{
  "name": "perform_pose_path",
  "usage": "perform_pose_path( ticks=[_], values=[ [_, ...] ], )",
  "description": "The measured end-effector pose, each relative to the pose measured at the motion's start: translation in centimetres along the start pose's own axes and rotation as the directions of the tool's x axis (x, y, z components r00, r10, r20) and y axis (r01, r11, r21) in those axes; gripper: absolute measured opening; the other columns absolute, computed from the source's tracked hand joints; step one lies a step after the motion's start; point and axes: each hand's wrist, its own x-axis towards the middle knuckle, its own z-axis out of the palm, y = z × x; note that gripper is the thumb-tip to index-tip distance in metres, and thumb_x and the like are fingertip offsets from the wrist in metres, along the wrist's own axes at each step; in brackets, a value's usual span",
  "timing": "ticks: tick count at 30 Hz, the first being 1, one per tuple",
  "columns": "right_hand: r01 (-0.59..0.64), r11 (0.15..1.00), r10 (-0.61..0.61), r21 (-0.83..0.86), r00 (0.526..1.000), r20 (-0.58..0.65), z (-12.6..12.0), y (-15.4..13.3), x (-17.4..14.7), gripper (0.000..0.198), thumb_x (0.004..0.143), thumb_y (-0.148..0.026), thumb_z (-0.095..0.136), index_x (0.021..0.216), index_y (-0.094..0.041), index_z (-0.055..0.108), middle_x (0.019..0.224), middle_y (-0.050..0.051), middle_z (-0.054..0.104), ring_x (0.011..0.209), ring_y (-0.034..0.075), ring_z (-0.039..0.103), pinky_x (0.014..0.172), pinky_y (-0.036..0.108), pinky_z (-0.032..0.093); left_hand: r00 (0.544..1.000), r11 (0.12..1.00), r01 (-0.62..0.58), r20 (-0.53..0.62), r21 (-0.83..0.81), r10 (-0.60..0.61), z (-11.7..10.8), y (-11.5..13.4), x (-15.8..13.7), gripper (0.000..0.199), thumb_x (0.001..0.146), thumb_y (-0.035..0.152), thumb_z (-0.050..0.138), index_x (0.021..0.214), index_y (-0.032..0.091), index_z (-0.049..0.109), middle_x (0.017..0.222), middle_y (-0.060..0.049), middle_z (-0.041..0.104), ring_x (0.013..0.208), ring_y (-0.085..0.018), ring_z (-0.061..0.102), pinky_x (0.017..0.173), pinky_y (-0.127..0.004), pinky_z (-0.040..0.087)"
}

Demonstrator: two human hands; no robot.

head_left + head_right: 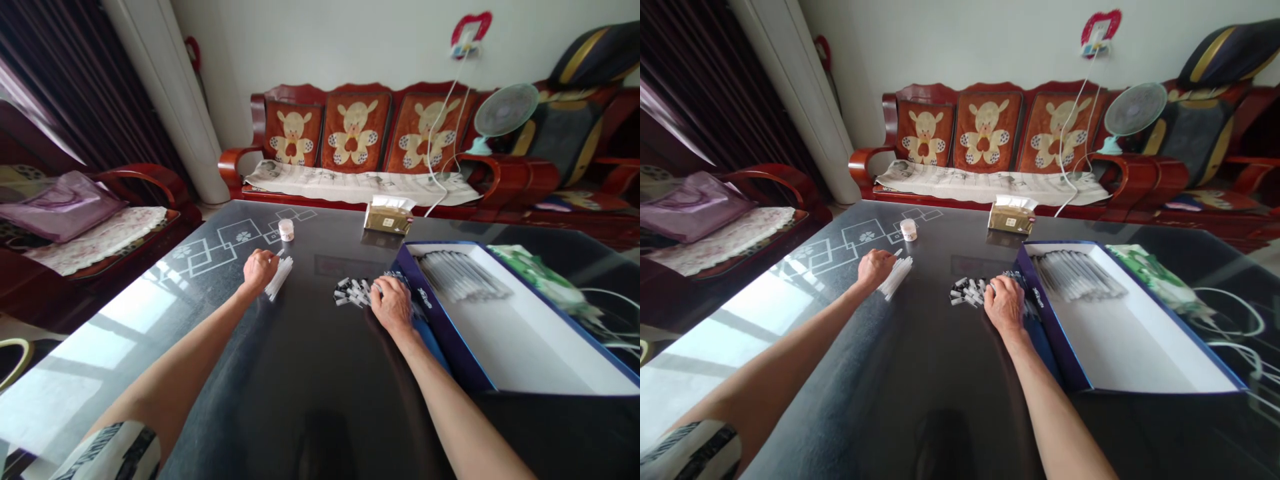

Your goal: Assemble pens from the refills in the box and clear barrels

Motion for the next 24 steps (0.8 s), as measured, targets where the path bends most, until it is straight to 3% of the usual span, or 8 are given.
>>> perform_pose_path(
  ticks=[4, 11, 24],
  values=[
    [0.041, 0.998, -0.042, 0.050, 0.999, 0.021, 0.1, -0.4, -0.7, 0.023, 0.087, -0.028, 0.050, 0.095, -0.014, 0.067, 0.104, 0.012, 0.066, 0.099, 0.024, 0.057, 0.091, 0.036, 0.043, 0.989, 0.993, 0.101, 0.103, 0.055, -0.106, 0.1, -1.8, 1.1, 0.033, 0.083, 0.037, 0.049, 0.097, 0.022, 0.075, 0.107, -0.010, 0.069, 0.096, -0.025, 0.064, 0.080, -0.031, 0.048],
    [0.051, 0.991, -0.057, 0.126, 0.997, 0.044, 0.4, -0.4, -0.5, 0.021, 0.087, -0.027, 0.050, 0.093, -0.014, 0.065, 0.103, 0.012, 0.063, 0.097, 0.024, 0.058, 0.091, 0.036, 0.046, 0.984, 0.997, 0.059, 0.163, 0.055, -0.067, 1.5, -1.8, 0.9, 0.038, 0.081, 0.042, 0.049, 0.098, 0.020, 0.074, 0.103, -0.011, 0.071, 0.098, -0.027, 0.065, 0.082, -0.032, 0.049],
    [-0.034, 0.975, 0.020, 0.222, 0.998, 0.062, 0.5, -0.7, -0.5, 0.022, 0.087, -0.027, 0.048, 0.096, -0.015, 0.063, 0.102, 0.013, 0.062, 0.098, 0.023, 0.058, 0.093, 0.036, 0.046, 0.989, 0.997, 0.037, 0.138, 0.062, -0.045, 2.4, -2.3, 0.8, 0.047, 0.086, 0.047, 0.042, 0.114, 0.019, 0.067, 0.111, -0.012, 0.068, 0.105, -0.028, 0.063, 0.088, -0.035, 0.047]
  ],
)
